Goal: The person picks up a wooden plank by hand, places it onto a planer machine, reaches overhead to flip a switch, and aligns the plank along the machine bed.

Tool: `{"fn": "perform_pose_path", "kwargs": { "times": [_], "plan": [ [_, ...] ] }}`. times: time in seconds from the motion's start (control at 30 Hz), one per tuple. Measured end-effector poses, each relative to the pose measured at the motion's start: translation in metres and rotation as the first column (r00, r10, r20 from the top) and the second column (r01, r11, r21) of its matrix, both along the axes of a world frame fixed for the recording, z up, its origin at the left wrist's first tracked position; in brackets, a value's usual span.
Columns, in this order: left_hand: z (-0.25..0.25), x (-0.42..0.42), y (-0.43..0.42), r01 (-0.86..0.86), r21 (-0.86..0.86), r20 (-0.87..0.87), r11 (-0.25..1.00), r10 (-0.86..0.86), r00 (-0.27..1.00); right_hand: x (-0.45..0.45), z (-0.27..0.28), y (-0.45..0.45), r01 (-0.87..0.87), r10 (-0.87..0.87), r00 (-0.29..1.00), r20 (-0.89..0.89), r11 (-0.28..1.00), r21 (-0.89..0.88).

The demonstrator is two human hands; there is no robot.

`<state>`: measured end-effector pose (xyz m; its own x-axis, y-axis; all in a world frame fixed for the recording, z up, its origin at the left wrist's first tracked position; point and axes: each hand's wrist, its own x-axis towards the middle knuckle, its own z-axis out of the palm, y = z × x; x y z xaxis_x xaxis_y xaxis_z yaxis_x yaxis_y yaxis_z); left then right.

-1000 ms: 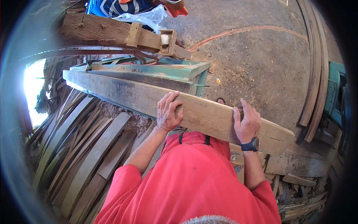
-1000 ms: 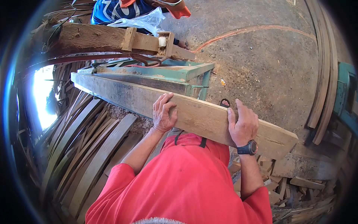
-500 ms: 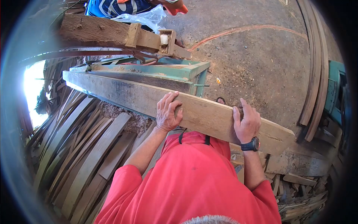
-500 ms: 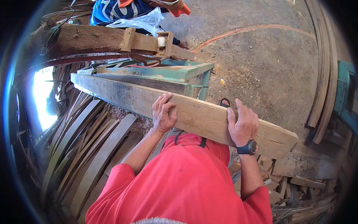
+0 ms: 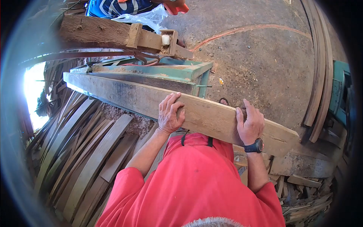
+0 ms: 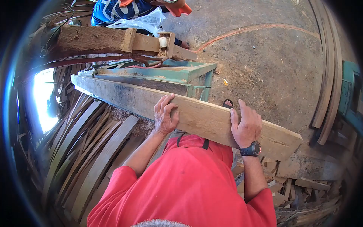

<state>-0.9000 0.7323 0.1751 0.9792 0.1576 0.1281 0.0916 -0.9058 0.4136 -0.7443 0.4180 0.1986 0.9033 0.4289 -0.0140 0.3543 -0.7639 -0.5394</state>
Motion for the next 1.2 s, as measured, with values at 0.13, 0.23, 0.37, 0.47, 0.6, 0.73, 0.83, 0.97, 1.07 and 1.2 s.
{"fn": "perform_pose_path", "kwargs": {
  "times": [0.13, 0.23, 0.37, 0.47, 0.6, 0.73, 0.83, 0.97, 1.07, 1.2],
  "plan": [
    [0.0, 0.0, 0.0, -0.001, -0.009, -0.013, 1.0, 0.001, 1.0, 0.0, 0.0, 0.0, 0.0, 0.0, 1.0, -0.007, 1.0, 0.006],
    [0.007, 0.002, -0.001, -0.014, -0.045, -0.007, 0.999, 0.014, 1.0, 0.004, -0.002, 0.003, 0.014, -0.012, 0.999, -0.03, 0.999, 0.049],
    [0.009, 0.011, 0.012, -0.058, -0.127, 0.011, 0.99, 0.06, 0.998, 0.025, 0.005, 0.038, 0.008, 0.042, 0.976, -0.212, 0.973, 0.231],
    [0.009, 0.029, 0.039, -0.201, -0.144, 0.04, 0.969, 0.209, 0.977, 0.041, -0.001, 0.079, -0.162, 0.261, 0.928, -0.266, 0.925, 0.343],
    [-0.017, 0.039, 0.101, -0.329, -0.203, 0.047, 0.922, 0.345, 0.938, 0.057, -0.014, 0.144, -0.377, 0.469, 0.832, -0.297, 0.87, 0.318],
    [-0.028, 0.041, 0.123, -0.392, -0.176, 0.001, 0.903, 0.399, 0.917, 0.049, -0.034, 0.184, -0.554, 0.648, 0.71, -0.277, 0.756, 0.348],
    [-0.026, 0.044, 0.123, -0.359, -0.079, -0.041, 0.93, 0.357, 0.933, 0.043, -0.048, 0.194, -0.6, 0.694, 0.68, -0.237, 0.712, 0.364],
    [-0.015, 0.05, 0.115, -0.347, 0.012, -0.078, 0.938, 0.347, 0.935, 0.047, -0.052, 0.198, -0.569, 0.689, 0.676, -0.26, 0.713, 0.408],
    [-0.014, 0.05, 0.114, -0.349, 0.05, -0.091, 0.936, 0.353, 0.931, 0.052, -0.046, 0.199, -0.524, 0.656, 0.685, -0.317, 0.746, 0.412],
    [-0.017, 0.047, 0.118, -0.365, 0.02, -0.102, 0.931, 0.365, 0.926, 0.05, -0.049, 0.201, -0.502, 0.647, 0.695, -0.314, 0.749, 0.433]
  ]
}}
